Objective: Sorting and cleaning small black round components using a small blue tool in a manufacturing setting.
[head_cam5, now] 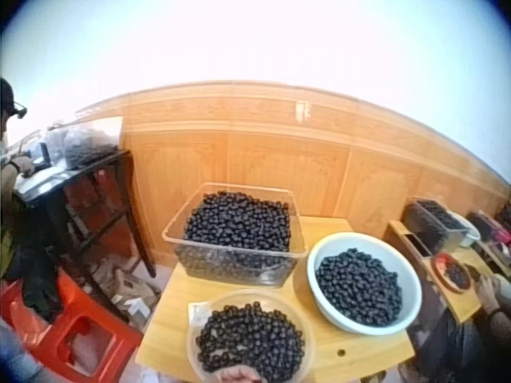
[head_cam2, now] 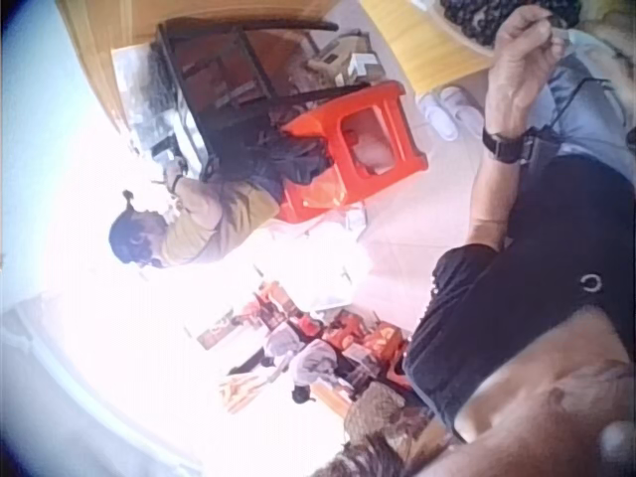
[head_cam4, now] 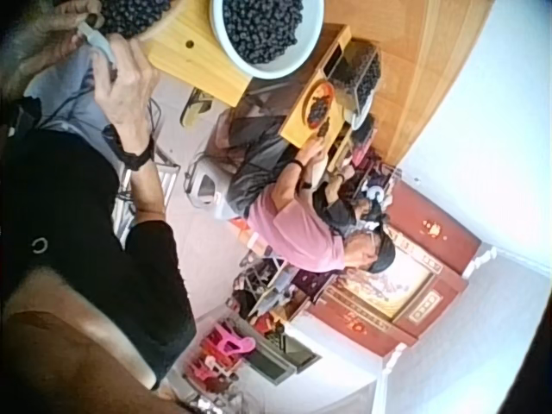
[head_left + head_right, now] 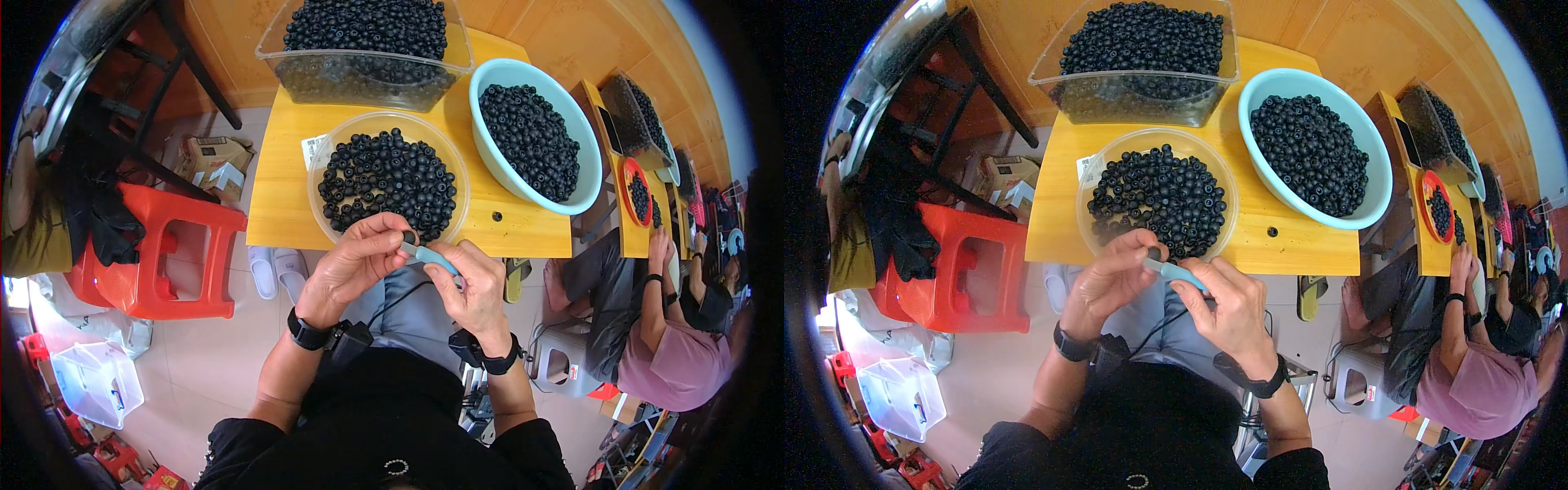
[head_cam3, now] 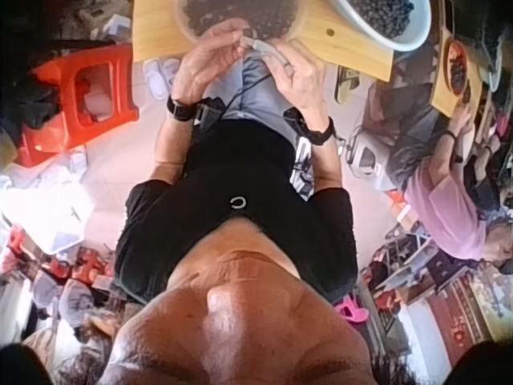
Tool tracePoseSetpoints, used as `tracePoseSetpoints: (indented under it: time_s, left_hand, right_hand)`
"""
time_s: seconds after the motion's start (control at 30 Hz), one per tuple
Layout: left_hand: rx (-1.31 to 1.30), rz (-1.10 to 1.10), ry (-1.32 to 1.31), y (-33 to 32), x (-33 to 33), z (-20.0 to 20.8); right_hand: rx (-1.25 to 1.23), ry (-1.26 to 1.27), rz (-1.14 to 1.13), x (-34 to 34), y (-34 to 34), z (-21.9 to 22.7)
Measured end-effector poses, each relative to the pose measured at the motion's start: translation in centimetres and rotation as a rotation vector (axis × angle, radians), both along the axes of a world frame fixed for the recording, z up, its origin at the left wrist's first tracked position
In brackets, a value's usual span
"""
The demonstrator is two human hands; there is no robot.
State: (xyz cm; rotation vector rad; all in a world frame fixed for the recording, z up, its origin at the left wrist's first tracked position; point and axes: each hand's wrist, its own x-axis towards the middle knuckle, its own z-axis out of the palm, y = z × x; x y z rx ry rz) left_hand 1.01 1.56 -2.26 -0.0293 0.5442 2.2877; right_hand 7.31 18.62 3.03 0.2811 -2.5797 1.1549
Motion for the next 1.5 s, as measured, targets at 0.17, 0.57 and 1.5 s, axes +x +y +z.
tracePoseSetpoints:
  time_s: [0.17,0.57,1.5]
  left_hand:
    - [-0.005,-0.008,-0.004,-0.3,-0.1,-0.3]
    - [0.018,-0.030,0.003,-0.1,-0.3,-0.5]
    - [-0.540,0.208,0.309,-2.5,-0.6,1.3]
  right_hand:
    - [0.035,0.019,0.009,-0.2,0.1,0.1]
    - [0.044,0.030,0.010,-0.3,0.3,-0.2]
    - [0.153,0.135,-0.281,-7.1,8.8,3.0]
